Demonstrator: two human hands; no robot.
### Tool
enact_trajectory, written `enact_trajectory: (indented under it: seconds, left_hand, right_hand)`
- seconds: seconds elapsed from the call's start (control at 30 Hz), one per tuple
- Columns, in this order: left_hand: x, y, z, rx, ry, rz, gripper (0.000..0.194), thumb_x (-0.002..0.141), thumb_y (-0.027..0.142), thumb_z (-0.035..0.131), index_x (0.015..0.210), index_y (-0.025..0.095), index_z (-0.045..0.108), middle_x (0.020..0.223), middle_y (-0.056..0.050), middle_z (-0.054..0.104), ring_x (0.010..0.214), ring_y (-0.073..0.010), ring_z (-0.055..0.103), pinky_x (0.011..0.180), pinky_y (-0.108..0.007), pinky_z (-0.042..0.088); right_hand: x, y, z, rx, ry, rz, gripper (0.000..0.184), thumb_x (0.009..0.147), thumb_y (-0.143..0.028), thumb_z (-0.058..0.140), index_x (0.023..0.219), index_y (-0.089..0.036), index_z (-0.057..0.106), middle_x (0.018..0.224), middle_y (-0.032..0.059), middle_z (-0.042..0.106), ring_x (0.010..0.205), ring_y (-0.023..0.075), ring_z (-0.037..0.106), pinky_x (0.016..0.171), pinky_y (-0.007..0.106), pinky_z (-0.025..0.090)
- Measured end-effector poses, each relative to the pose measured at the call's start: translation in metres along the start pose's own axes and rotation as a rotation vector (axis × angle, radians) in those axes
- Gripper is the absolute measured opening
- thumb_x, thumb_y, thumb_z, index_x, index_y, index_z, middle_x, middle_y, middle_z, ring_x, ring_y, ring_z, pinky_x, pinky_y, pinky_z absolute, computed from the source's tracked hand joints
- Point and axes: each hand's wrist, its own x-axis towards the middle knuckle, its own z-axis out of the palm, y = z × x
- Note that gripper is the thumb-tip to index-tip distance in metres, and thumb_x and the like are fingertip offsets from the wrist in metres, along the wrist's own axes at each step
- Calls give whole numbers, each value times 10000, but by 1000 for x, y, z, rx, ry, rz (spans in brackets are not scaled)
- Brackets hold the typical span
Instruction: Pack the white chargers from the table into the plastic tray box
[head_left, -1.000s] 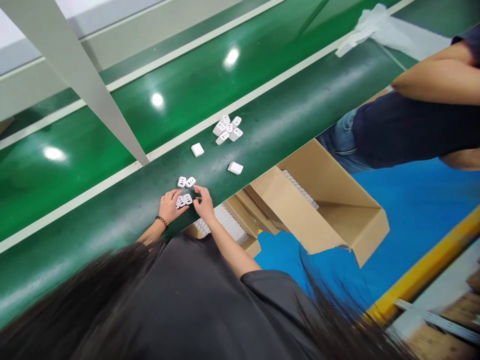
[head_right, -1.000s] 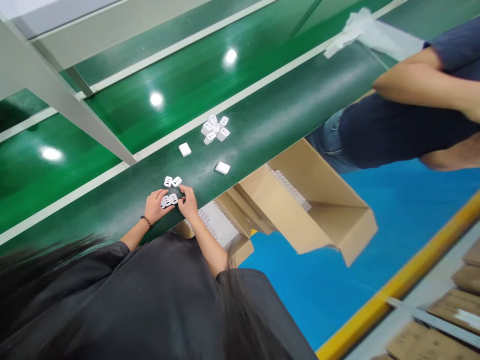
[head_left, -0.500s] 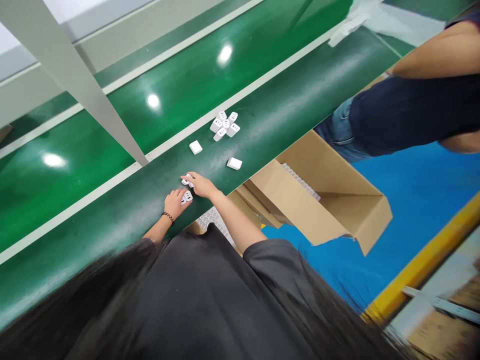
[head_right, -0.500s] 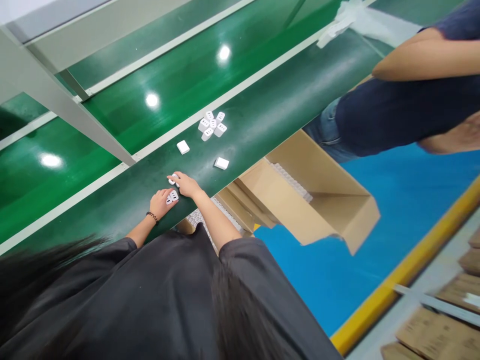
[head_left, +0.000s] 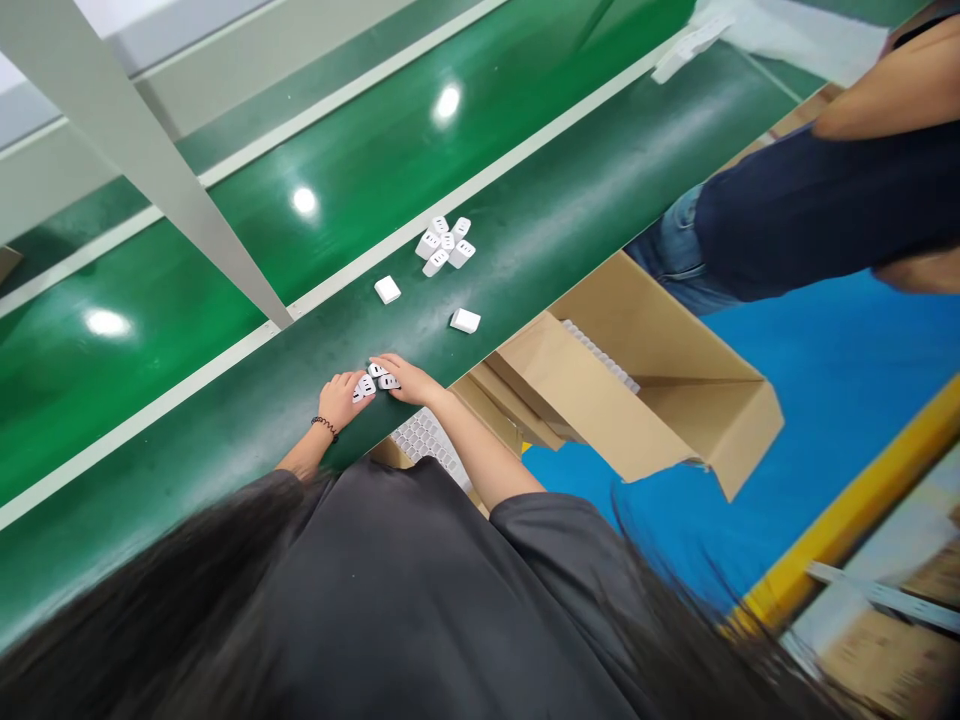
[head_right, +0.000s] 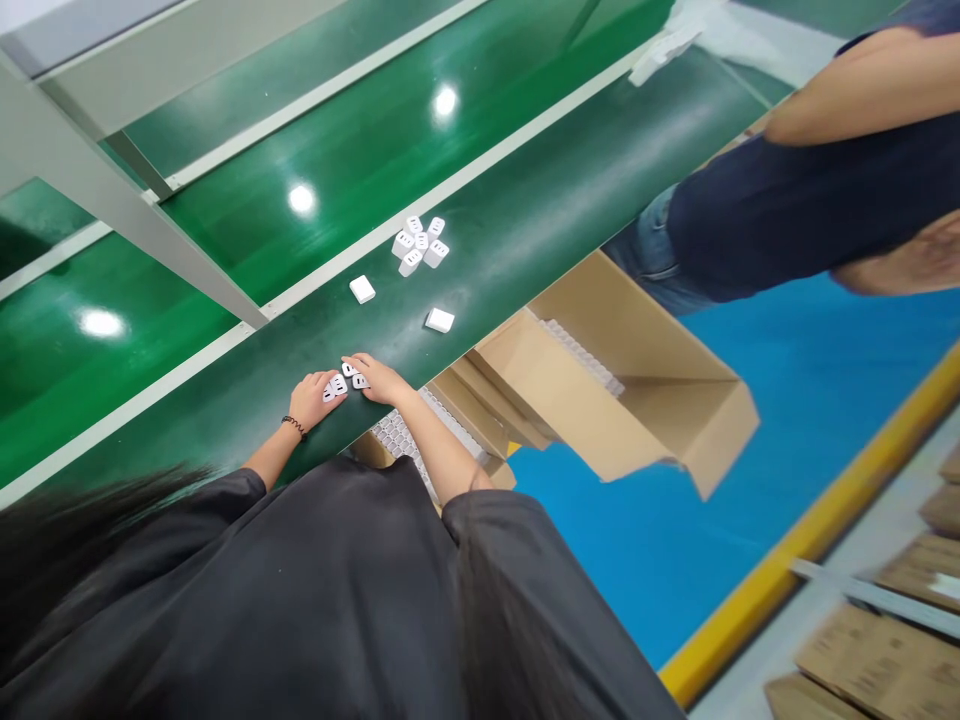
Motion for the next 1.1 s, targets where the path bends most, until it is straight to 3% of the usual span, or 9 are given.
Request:
enact_trajectory:
  seconds: [0.13,0.23,0.33,0.4,0.53,0.7,0.87,1.1]
  left_hand:
    - [0,-3,1,6,-5,19,481,875,473,637,1295,248,577,1215,-99,652,1074,-271,594,866,-364,478]
    - [0,-7,-1,12,-20,46,477,884,479,622,1298,248,576,1220,-94,653,1075,-269,592,870,-364,477]
    - [0,-14,-6,23,-52,91,487,884,489,619,1304,246,575,1219,-91,655,1081,-266,590,882,-360,476]
    - [2,-19,-11,29,-82,129,493,876,495,629,1301,249,582,1214,-87,659,1078,-259,593,887,-351,478]
    - [4,-26,-19,43,-127,192,509,865,492,647,1315,267,576,1247,-72,649,1108,-247,587,903,-338,472]
    - [2,-18,-19,74,-98,174,703,815,589,668,1415,270,489,1323,-116,596,1182,-299,545,922,-383,449]
    - [-1,-7,-11,100,-60,140,791,818,627,634,1484,264,411,1328,-141,570,1186,-334,521,947,-430,413]
    - [3,-6,-6,37,-78,120,635,884,595,563,1444,311,473,1218,-136,615,1106,-307,545,846,-379,434]
  right_hand:
    - [0,-5,-4,-88,9,13,755,737,-65,682,1432,-247,453,1368,107,515,1215,281,549,939,394,540]
    - [-2,-7,-8,-181,-25,-30,699,714,4,658,1343,-278,540,1313,87,561,1185,276,548,896,370,548]
    - [-3,-7,-7,-236,-106,-112,741,710,84,561,1346,-295,538,1374,67,544,1157,250,575,879,349,547]
    - [-4,-6,-4,-229,-126,-144,837,699,112,518,1429,-293,454,1475,58,476,1205,248,563,912,361,541]
    - [-7,-3,3,-135,7,-36,916,710,108,479,1523,-282,318,1574,75,358,1324,264,493,979,388,520]
    - [-10,-4,17,-5,125,177,720,794,23,475,1472,-215,434,1380,119,580,1156,271,621,949,398,530]
    - [-8,-6,29,53,143,126,622,805,36,444,1371,-198,553,1366,78,611,1224,233,574,1057,399,461]
    - [-8,0,33,160,171,70,640,768,62,439,1349,-170,571,1328,97,641,1160,223,586,1040,428,454]
